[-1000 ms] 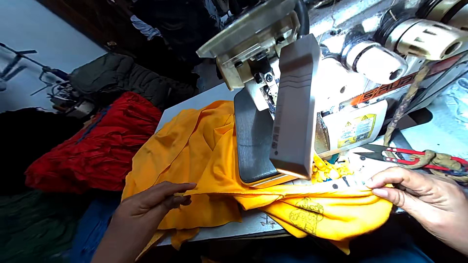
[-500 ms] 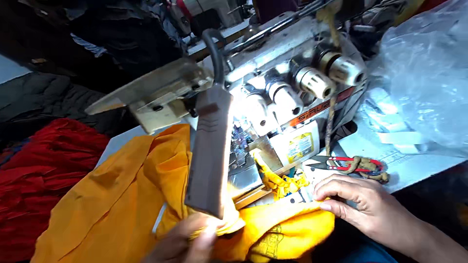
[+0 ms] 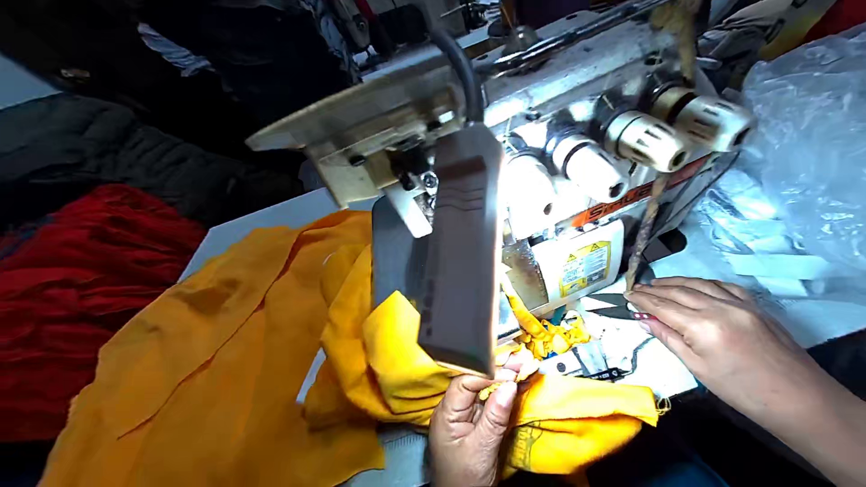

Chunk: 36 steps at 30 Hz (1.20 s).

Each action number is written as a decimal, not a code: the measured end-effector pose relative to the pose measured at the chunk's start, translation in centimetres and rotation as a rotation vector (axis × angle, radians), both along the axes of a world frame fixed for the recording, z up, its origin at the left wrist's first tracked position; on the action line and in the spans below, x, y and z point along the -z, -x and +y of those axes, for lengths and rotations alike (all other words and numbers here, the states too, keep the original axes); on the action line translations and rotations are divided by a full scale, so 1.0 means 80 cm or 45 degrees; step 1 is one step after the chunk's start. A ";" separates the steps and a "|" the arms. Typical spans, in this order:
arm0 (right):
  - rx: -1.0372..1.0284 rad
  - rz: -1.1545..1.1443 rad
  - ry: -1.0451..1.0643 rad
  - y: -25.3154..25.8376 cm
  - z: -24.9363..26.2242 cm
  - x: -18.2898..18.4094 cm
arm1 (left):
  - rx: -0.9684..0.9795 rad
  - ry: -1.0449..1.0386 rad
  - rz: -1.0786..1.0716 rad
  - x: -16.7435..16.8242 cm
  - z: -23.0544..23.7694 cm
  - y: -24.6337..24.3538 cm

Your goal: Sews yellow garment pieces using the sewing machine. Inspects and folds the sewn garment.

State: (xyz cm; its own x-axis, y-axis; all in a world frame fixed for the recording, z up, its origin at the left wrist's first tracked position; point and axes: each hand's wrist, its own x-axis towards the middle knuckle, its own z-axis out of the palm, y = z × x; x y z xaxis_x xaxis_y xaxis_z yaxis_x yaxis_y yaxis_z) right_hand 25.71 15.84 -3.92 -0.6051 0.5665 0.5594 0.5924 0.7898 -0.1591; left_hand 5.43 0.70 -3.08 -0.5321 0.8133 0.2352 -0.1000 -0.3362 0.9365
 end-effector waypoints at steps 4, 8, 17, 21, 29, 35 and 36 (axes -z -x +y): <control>0.045 -0.046 -0.092 -0.003 -0.014 -0.015 | 0.049 -0.077 -0.051 0.007 -0.002 0.004; -0.089 0.145 0.213 -0.022 -0.031 -0.034 | 0.067 -0.119 -0.036 0.013 -0.002 0.007; -0.336 0.065 0.491 0.024 -0.083 -0.062 | 0.094 -0.144 0.028 0.013 -0.003 0.008; -0.361 0.024 0.308 0.035 -0.078 -0.056 | 0.115 -0.160 0.097 0.014 -0.002 0.008; -0.352 0.048 0.090 0.058 -0.066 -0.045 | 0.127 -0.163 0.214 0.014 0.000 0.008; -0.394 0.073 0.121 0.054 -0.059 -0.043 | 0.158 -0.150 0.295 0.017 0.000 0.011; -0.390 0.102 0.163 0.052 -0.058 -0.043 | 0.152 -0.141 0.295 0.017 0.000 0.011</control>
State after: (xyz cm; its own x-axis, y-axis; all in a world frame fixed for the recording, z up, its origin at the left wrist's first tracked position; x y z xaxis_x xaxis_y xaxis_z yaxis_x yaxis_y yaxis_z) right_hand 21.59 11.20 -0.51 -0.7151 0.4340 0.5479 0.3127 0.8997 -0.3046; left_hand 4.53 0.69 -4.43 -0.3557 0.8297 0.4302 0.0677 -0.4363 0.8973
